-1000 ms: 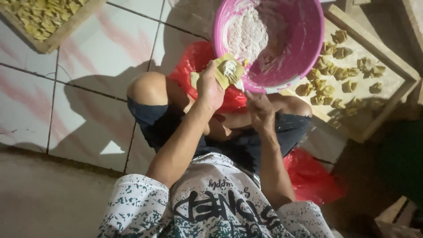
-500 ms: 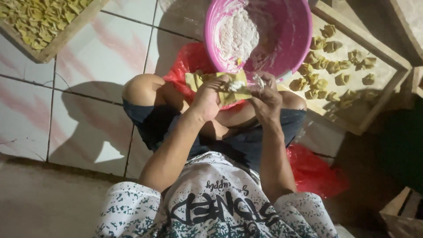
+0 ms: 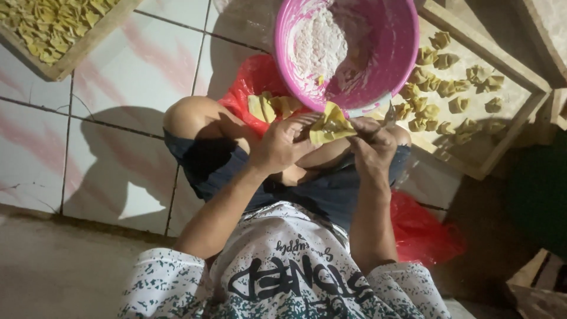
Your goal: Filling and folding square dough wrappers to make dumplings or wontons while sitting on the floor.
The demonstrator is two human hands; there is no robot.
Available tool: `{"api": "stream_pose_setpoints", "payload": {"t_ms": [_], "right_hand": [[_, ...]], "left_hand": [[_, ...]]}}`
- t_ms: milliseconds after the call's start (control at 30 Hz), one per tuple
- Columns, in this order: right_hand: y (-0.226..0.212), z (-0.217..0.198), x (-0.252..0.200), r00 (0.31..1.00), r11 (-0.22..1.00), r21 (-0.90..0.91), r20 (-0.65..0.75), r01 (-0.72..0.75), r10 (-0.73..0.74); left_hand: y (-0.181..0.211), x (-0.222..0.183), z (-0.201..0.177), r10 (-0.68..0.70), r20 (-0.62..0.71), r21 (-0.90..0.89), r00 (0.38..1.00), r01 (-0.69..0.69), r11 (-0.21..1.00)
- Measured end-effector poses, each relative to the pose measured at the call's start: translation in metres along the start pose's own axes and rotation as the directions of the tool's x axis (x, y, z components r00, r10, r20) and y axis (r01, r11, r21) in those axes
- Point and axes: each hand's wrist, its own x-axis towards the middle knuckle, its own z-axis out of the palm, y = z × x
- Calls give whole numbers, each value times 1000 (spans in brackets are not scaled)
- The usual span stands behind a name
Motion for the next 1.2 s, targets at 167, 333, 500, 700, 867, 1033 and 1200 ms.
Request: {"api": "stream_pose_setpoints", "payload": {"t_ms": [167,333,500,700,867,1033,1200], "right_hand": [[-11,4,1,983,986,-58,104,157,-150],[10,0,-11,961,954,-155,146,257,-235],[-9,26,-9,954,924,-285,231,256,-193],[10,13,-33,982,954,-266,160,140,-99],[-16,19,-34,977,955,-207,-66,-214,204],[4,-14,-43,995,943,-319,-7,-93,95],[18,-21,-49,996,810,-584,-89,-63,14]], "left_hand": [[9,6,7,106,-87,223,991,-84,971],[-4,0,10,40,-47,237,998,-28,971],[-17,0,19,-86,17,465,996,68,883],[-29,-13,23,-228,165,551,960,102,828],[-65,-13,41,-49,21,644,999,24,764],[-64,-1,51,-77,2,671,997,56,740],[-36,18,62,-361,48,395,931,314,863]]}}
